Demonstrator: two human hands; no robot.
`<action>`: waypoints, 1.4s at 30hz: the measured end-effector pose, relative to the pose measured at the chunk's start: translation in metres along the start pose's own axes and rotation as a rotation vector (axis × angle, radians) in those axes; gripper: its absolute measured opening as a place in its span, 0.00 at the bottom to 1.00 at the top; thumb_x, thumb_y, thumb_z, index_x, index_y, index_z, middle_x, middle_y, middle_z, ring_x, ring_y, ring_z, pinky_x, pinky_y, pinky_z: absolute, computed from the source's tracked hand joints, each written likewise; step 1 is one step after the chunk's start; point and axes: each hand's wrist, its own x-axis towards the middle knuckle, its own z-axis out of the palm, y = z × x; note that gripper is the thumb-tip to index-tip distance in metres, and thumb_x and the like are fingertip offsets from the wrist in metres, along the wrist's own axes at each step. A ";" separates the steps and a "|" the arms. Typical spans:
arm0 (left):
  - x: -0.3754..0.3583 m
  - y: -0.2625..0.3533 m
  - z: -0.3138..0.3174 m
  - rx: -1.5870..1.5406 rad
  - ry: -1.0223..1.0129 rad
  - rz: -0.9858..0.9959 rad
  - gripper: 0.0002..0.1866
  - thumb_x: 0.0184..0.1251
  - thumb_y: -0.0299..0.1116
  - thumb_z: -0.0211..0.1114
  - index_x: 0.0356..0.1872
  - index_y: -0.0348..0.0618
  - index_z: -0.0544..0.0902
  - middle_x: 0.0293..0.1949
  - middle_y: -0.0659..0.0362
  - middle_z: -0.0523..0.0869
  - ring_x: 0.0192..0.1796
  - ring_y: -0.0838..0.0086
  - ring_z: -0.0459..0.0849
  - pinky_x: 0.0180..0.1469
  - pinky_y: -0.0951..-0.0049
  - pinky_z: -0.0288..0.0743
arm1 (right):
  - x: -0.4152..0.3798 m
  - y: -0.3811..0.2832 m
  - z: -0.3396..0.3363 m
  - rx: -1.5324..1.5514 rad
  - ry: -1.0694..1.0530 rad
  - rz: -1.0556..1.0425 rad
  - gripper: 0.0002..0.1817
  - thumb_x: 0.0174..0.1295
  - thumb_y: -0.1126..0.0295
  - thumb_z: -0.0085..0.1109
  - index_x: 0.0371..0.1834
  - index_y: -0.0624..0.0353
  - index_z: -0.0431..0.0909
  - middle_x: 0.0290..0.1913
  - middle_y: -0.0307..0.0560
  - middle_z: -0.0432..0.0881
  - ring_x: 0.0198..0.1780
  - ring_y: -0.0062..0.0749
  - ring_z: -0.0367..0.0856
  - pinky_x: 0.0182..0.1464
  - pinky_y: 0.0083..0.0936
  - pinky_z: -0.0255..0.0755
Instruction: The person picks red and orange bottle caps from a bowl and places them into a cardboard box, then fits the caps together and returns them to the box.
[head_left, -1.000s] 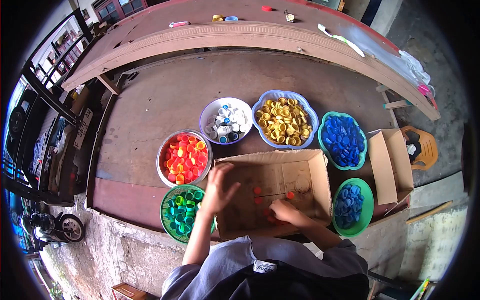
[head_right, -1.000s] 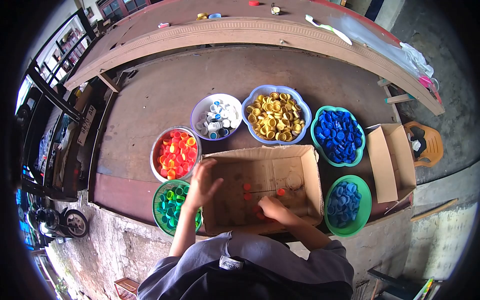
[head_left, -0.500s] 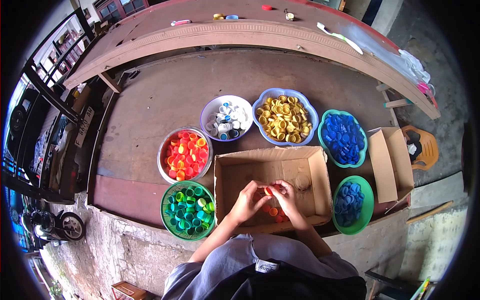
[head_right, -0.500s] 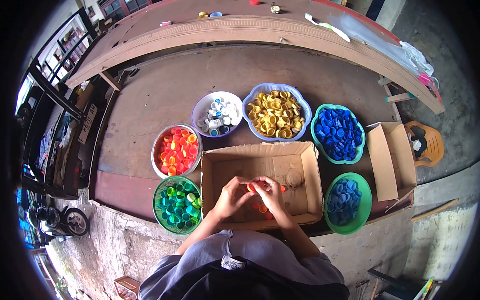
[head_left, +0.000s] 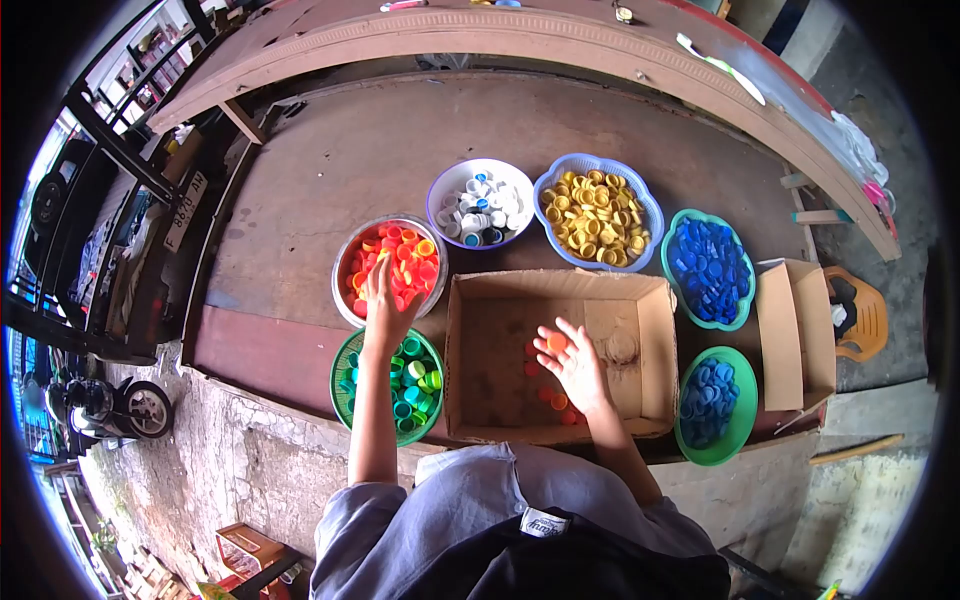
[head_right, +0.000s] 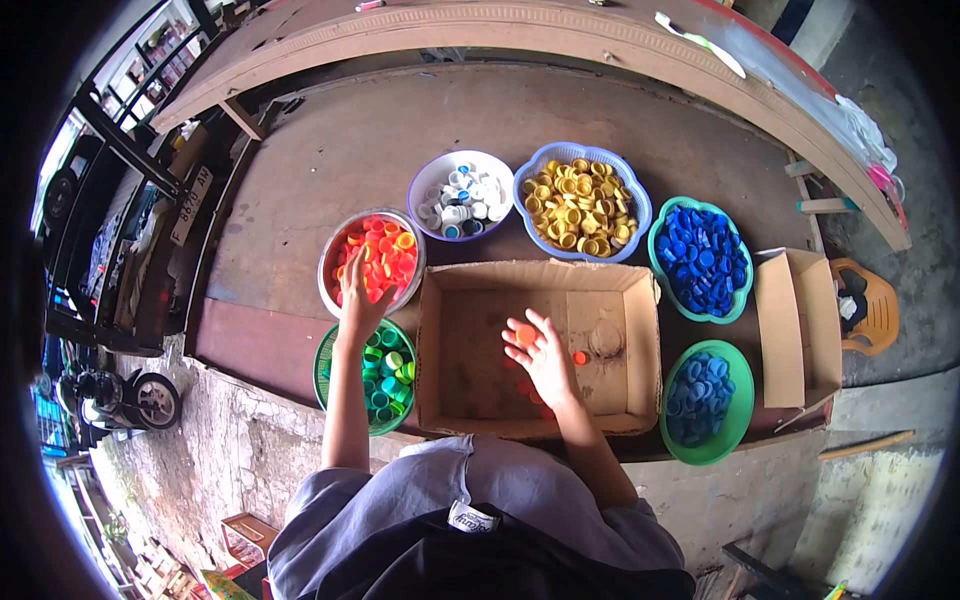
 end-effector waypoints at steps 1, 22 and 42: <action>0.000 0.019 -0.003 -0.071 0.053 0.041 0.38 0.46 0.29 0.69 0.61 0.41 0.62 0.56 0.46 0.67 0.59 0.51 0.65 0.62 0.57 0.58 | -0.001 -0.006 0.008 0.044 -0.016 0.008 0.30 0.66 0.48 0.38 0.65 0.57 0.55 0.59 0.57 0.67 0.57 0.42 0.70 0.57 0.36 0.66; 0.006 0.026 -0.008 -0.212 0.055 0.080 0.07 0.50 0.19 0.61 0.31 0.39 0.81 0.29 0.53 0.81 0.34 0.63 0.78 0.39 0.68 0.72 | -0.005 -0.002 -0.086 -2.025 -0.353 0.060 0.30 0.42 0.52 0.66 0.47 0.57 0.70 0.49 0.59 0.72 0.50 0.51 0.73 0.47 0.41 0.71; -0.045 0.082 0.000 -0.323 -0.066 0.148 0.20 0.50 0.23 0.64 0.47 0.39 0.73 0.45 0.51 0.75 0.49 0.58 0.71 0.54 0.64 0.65 | -0.002 0.008 -0.092 -1.842 -0.563 0.408 0.08 0.43 0.73 0.60 0.30 0.60 0.79 0.28 0.47 0.81 0.34 0.37 0.80 0.36 0.31 0.74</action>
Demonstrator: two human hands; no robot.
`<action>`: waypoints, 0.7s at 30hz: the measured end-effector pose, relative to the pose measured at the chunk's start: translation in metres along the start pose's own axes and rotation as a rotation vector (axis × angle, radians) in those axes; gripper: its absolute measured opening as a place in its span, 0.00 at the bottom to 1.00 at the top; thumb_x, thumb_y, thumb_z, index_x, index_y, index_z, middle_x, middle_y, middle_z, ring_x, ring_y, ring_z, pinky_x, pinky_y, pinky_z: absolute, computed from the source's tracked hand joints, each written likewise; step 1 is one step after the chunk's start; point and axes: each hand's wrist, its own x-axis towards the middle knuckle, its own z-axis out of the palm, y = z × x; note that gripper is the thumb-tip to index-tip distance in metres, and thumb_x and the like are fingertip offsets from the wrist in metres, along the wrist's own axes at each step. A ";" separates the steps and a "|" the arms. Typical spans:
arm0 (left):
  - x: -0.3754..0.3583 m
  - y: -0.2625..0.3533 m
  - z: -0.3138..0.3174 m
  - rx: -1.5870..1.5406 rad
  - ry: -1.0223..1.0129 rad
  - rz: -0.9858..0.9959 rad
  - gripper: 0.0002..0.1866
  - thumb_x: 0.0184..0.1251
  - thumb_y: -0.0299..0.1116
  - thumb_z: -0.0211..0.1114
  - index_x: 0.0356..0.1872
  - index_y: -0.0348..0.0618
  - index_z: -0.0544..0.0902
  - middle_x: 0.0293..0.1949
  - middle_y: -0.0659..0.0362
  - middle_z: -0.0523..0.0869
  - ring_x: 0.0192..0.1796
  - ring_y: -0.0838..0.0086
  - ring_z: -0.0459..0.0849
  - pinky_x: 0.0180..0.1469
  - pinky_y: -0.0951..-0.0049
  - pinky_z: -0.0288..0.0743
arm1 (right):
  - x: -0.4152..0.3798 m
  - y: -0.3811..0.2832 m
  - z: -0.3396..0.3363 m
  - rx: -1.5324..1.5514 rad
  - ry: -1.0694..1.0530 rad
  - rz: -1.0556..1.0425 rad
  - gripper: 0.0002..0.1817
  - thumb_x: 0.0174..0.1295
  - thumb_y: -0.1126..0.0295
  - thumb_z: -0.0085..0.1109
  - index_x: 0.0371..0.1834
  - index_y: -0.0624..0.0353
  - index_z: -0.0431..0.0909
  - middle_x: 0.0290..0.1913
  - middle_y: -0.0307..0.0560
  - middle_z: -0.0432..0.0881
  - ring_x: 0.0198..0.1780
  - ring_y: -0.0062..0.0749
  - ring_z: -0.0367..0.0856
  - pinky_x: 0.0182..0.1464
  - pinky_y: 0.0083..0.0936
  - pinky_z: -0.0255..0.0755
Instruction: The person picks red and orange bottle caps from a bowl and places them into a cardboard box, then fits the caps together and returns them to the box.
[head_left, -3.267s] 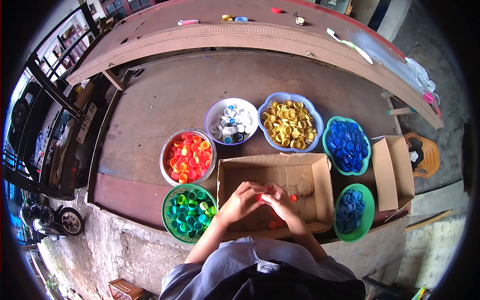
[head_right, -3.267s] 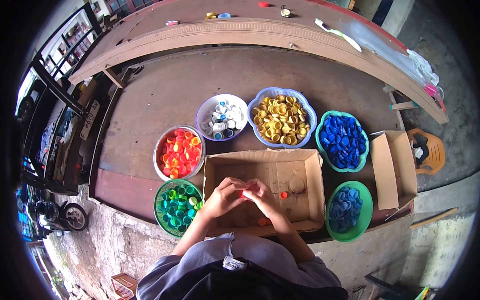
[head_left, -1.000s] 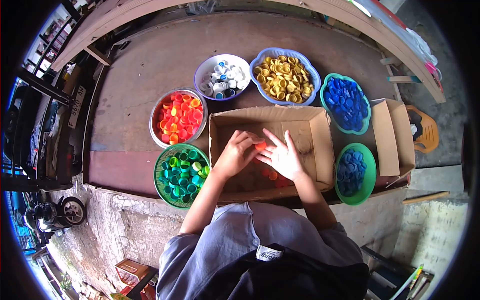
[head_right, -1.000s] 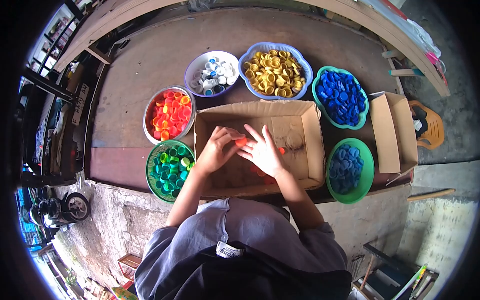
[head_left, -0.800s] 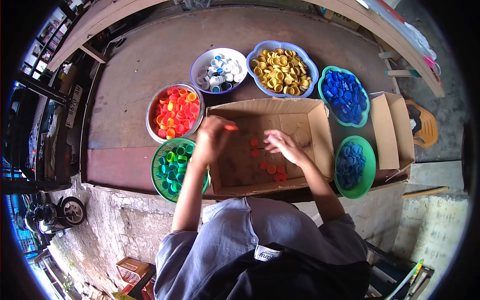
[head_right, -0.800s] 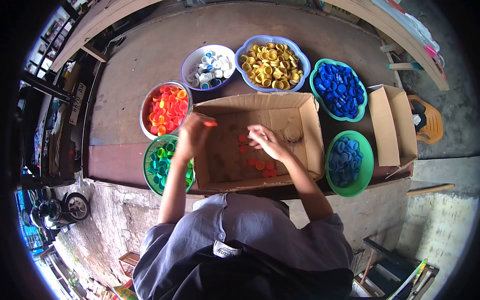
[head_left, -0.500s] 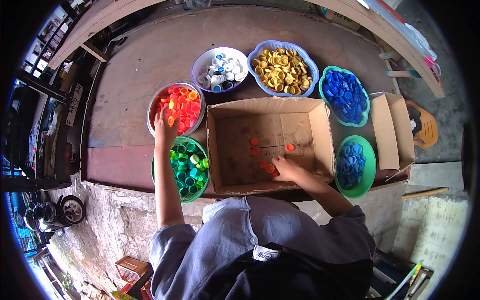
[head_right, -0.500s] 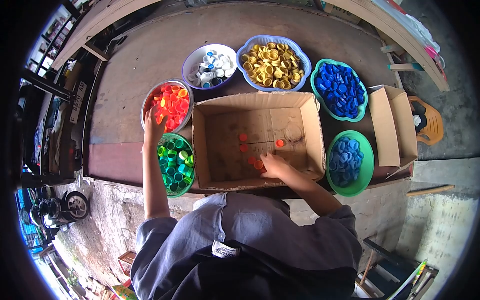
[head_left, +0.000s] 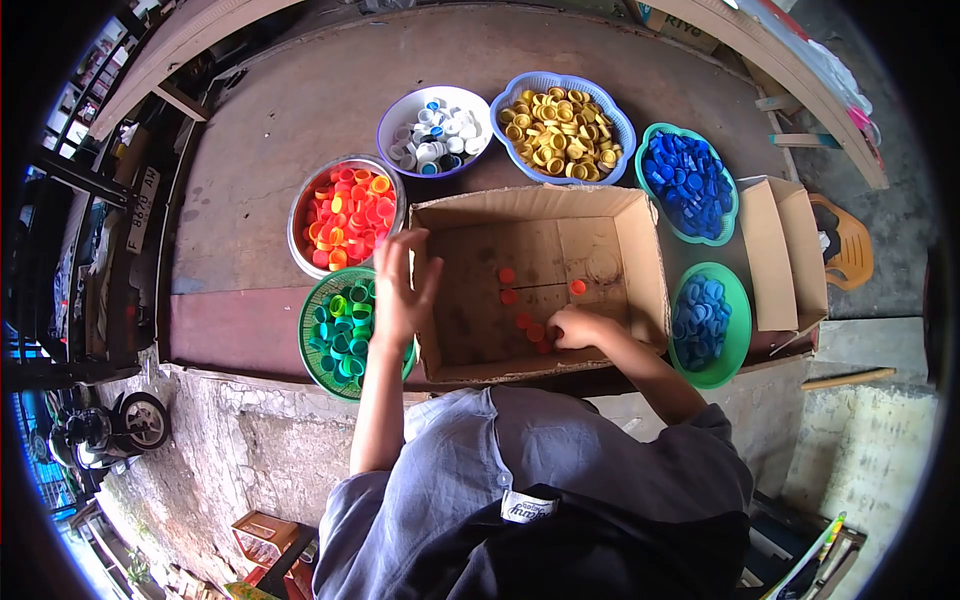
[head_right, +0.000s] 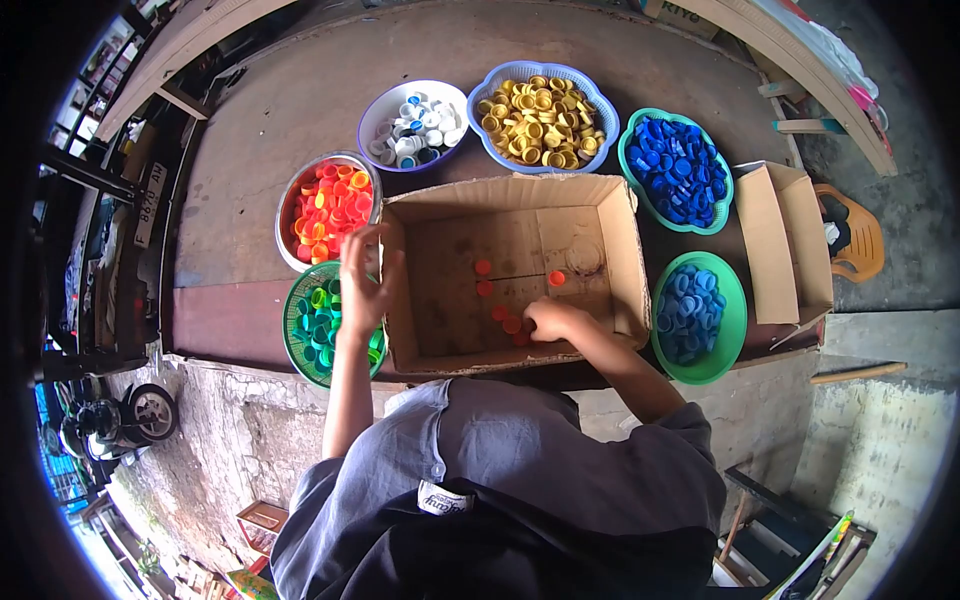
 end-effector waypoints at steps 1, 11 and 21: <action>-0.004 0.004 0.006 -0.018 -0.041 0.054 0.20 0.50 0.24 0.64 0.47 0.39 0.73 0.45 0.51 0.75 0.49 0.59 0.71 0.53 0.65 0.66 | 0.001 0.003 -0.005 0.093 -0.049 0.011 0.10 0.46 0.73 0.60 0.33 0.60 0.79 0.28 0.46 0.82 0.31 0.33 0.81 0.34 0.27 0.73; -0.020 0.031 0.047 -0.465 -0.554 0.126 0.17 0.52 0.27 0.66 0.45 0.38 0.77 0.44 0.53 0.78 0.47 0.62 0.77 0.50 0.67 0.71 | -0.025 -0.052 -0.046 1.380 0.100 -0.408 0.10 0.61 0.72 0.55 0.43 0.56 0.65 0.42 0.39 0.74 0.45 0.24 0.76 0.46 0.22 0.76; -0.024 0.025 0.030 -0.385 -0.439 0.054 0.17 0.50 0.26 0.67 0.43 0.38 0.79 0.38 0.54 0.80 0.44 0.65 0.79 0.48 0.69 0.73 | -0.007 -0.074 -0.031 1.538 0.233 -0.429 0.08 0.61 0.74 0.53 0.40 0.56 0.66 0.41 0.38 0.72 0.45 0.27 0.77 0.47 0.22 0.76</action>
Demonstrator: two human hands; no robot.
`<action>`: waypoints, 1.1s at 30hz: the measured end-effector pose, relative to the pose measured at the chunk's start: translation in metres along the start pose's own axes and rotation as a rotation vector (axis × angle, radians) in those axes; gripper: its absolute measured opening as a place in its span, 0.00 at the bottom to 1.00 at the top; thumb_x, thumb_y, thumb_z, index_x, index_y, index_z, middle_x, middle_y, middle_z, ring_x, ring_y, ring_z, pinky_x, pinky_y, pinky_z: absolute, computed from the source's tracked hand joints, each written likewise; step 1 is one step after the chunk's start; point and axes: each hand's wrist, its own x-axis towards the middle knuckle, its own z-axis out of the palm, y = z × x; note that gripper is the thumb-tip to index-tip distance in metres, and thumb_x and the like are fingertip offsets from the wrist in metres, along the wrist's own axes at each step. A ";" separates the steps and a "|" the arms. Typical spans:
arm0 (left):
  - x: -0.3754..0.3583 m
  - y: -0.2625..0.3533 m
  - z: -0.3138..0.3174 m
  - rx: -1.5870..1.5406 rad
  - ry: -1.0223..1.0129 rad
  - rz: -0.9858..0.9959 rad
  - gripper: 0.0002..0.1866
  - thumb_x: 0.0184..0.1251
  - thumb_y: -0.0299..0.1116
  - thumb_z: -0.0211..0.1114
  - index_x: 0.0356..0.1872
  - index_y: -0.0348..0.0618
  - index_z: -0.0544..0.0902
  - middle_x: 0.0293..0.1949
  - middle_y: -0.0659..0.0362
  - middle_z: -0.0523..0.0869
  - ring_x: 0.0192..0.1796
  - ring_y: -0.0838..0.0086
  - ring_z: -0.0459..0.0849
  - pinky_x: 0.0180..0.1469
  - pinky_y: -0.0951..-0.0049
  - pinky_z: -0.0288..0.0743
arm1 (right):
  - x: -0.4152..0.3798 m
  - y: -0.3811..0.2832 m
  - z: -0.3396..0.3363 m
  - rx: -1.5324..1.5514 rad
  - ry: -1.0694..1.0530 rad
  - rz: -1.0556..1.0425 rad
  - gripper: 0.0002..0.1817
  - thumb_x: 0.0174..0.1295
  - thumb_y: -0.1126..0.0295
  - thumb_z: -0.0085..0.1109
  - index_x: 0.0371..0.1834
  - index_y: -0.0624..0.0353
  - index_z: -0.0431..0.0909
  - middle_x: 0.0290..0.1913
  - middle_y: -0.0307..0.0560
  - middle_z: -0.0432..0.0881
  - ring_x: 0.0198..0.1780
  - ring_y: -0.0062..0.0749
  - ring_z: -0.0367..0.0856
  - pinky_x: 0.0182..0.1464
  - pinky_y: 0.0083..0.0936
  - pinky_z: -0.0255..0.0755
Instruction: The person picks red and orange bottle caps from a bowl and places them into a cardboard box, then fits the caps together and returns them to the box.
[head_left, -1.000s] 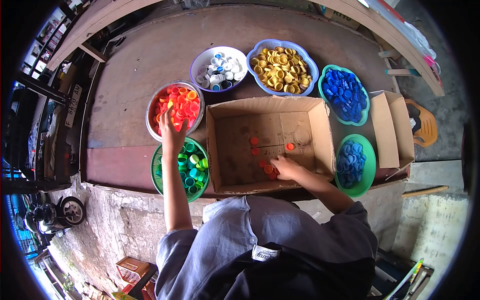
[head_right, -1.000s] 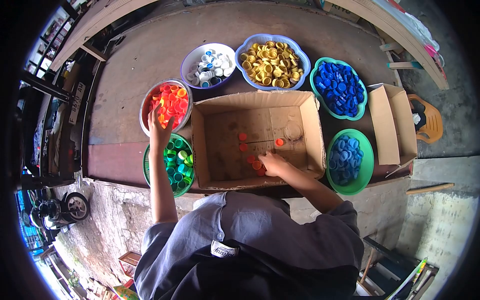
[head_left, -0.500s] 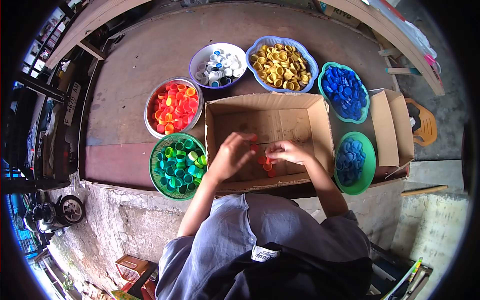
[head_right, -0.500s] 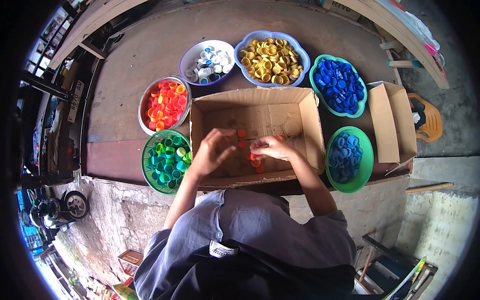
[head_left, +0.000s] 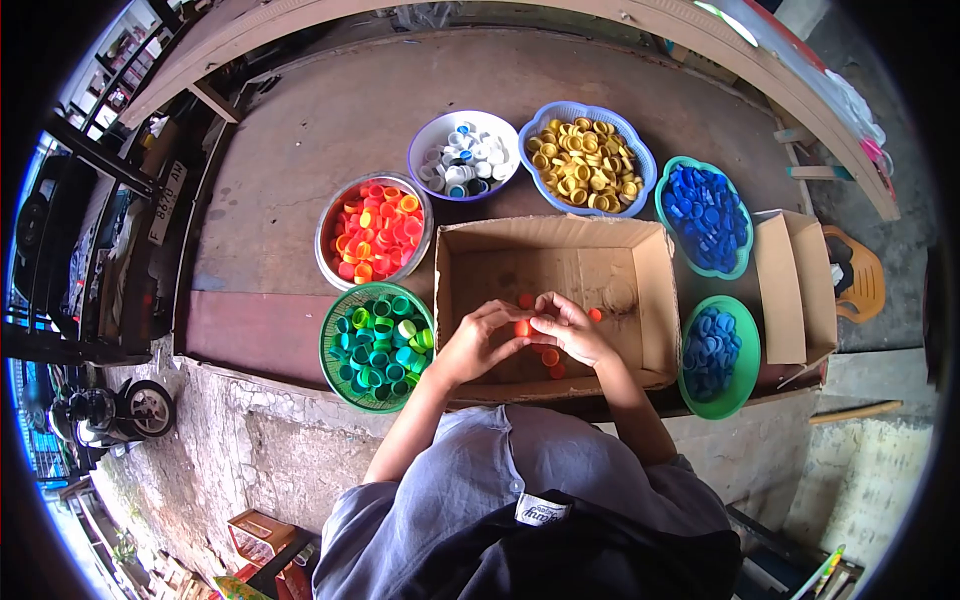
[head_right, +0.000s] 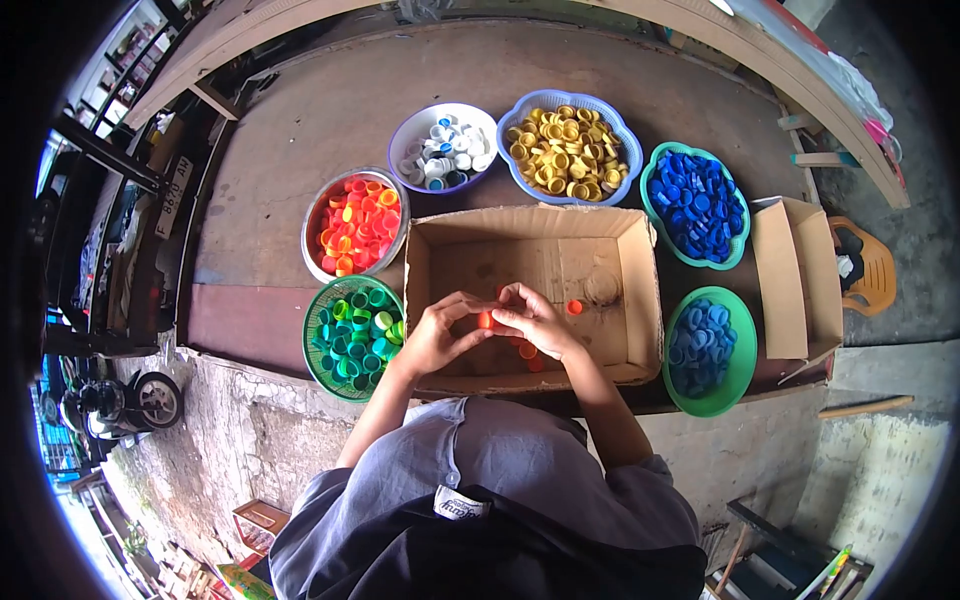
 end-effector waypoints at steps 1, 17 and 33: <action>0.001 0.000 -0.010 0.067 0.040 0.015 0.16 0.50 0.25 0.67 0.43 0.38 0.79 0.38 0.54 0.80 0.44 0.66 0.79 0.47 0.69 0.73 | 0.003 0.005 -0.003 -0.005 0.033 0.007 0.07 0.61 0.74 0.53 0.40 0.56 0.66 0.40 0.39 0.73 0.44 0.29 0.78 0.46 0.22 0.76; 0.041 -0.036 -0.082 0.405 0.266 0.017 0.28 0.49 0.28 0.68 0.54 0.40 0.71 0.51 0.49 0.74 0.55 0.57 0.72 0.56 0.64 0.67 | 0.002 0.005 -0.006 0.070 0.369 -0.254 0.10 0.62 0.71 0.53 0.45 0.61 0.74 0.39 0.44 0.78 0.41 0.34 0.81 0.42 0.21 0.78; 0.031 -0.021 -0.070 0.287 0.387 -0.051 0.14 0.46 0.20 0.67 0.37 0.38 0.79 0.36 0.53 0.81 0.41 0.61 0.79 0.46 0.67 0.73 | -0.005 0.032 -0.032 -1.556 0.107 0.123 0.34 0.52 0.53 0.61 0.56 0.64 0.62 0.54 0.59 0.70 0.51 0.52 0.74 0.48 0.37 0.72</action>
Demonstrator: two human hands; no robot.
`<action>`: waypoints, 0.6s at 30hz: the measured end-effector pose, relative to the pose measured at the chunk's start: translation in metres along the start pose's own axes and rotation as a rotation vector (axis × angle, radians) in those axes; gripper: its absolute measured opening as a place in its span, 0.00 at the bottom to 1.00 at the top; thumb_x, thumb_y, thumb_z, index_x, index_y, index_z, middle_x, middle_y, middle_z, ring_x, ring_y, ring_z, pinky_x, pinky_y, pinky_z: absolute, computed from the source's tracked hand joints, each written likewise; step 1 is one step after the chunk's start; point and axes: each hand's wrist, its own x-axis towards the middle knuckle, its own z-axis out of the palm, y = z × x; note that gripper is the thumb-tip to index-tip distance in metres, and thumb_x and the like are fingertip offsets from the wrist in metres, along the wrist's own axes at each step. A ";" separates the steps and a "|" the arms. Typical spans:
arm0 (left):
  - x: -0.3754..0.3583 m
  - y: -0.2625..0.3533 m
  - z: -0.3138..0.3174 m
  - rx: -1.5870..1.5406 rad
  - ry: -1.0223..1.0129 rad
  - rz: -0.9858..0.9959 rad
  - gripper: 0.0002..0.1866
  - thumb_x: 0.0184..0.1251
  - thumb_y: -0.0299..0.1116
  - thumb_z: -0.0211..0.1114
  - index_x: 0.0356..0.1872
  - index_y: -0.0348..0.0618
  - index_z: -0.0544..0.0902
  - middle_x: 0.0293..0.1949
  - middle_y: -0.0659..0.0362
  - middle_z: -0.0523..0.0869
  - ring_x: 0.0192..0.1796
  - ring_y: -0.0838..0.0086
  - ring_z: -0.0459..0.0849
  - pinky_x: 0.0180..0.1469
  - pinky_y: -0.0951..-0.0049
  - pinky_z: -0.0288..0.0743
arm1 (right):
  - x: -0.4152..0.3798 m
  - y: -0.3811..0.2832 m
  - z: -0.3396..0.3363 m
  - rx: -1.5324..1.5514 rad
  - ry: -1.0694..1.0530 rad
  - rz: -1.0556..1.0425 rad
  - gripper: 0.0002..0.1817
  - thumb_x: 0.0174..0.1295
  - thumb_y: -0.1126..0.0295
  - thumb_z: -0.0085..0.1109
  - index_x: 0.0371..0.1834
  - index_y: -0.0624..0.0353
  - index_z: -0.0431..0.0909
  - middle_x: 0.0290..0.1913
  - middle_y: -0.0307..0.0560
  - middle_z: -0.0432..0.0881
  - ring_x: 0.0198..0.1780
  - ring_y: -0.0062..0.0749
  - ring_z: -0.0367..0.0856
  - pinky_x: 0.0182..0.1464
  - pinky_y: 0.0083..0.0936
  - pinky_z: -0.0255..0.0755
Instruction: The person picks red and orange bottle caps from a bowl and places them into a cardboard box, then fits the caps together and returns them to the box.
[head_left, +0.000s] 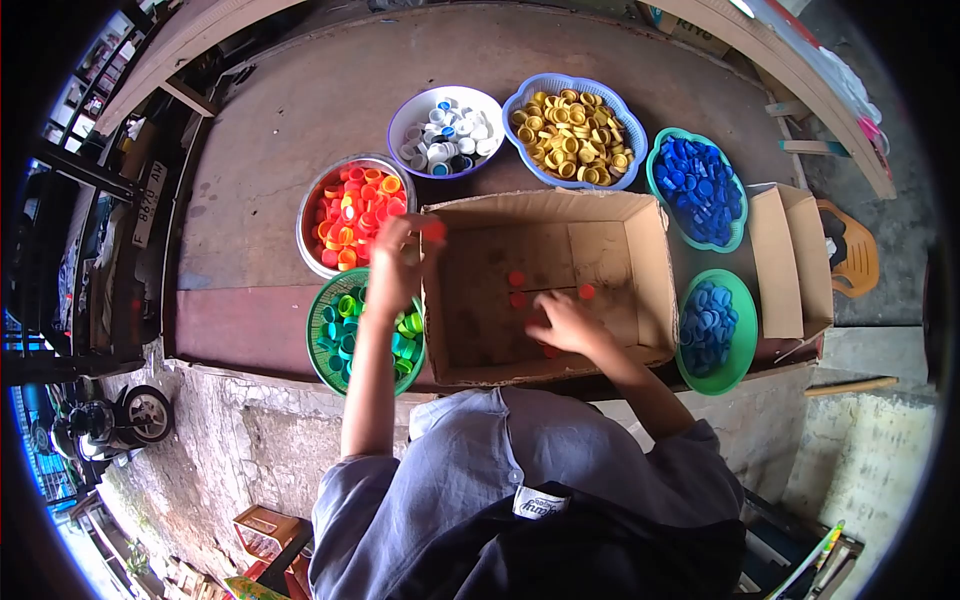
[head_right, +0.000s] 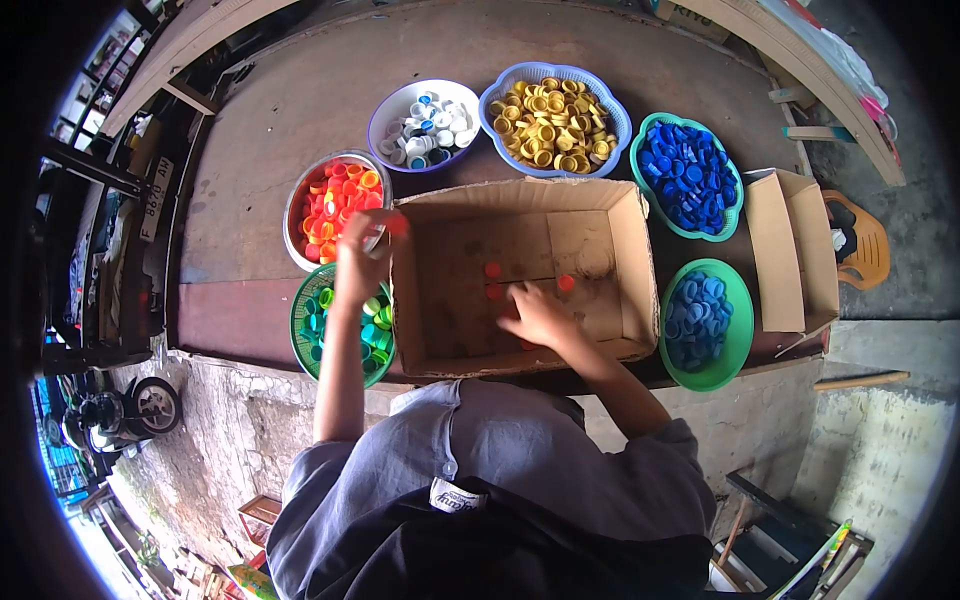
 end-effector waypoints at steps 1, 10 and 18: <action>0.001 -0.027 -0.008 0.050 0.101 -0.021 0.15 0.46 0.20 0.66 0.39 0.37 0.79 0.37 0.53 0.81 0.42 0.61 0.79 0.47 0.68 0.73 | -0.005 0.008 0.020 -0.297 0.052 0.014 0.36 0.48 0.54 0.64 0.55 0.65 0.61 0.53 0.60 0.70 0.48 0.54 0.75 0.47 0.38 0.73; -0.008 -0.064 -0.031 0.290 0.082 -0.085 0.38 0.49 0.32 0.68 0.62 0.39 0.60 0.59 0.47 0.66 0.62 0.53 0.62 0.63 0.56 0.56 | 0.010 0.015 0.035 -0.245 -0.096 0.079 0.21 0.39 0.73 0.65 0.36 0.66 0.68 0.31 0.56 0.78 0.37 0.50 0.79 0.37 0.38 0.75; -0.043 0.026 0.035 -0.061 -0.232 0.022 0.26 0.50 0.30 0.68 0.51 0.36 0.70 0.47 0.49 0.74 0.51 0.59 0.72 0.53 0.64 0.67 | 0.012 0.025 -0.011 0.758 -0.161 0.147 0.17 0.48 0.75 0.65 0.40 0.59 0.69 0.31 0.38 0.74 0.34 0.23 0.76 0.33 0.20 0.76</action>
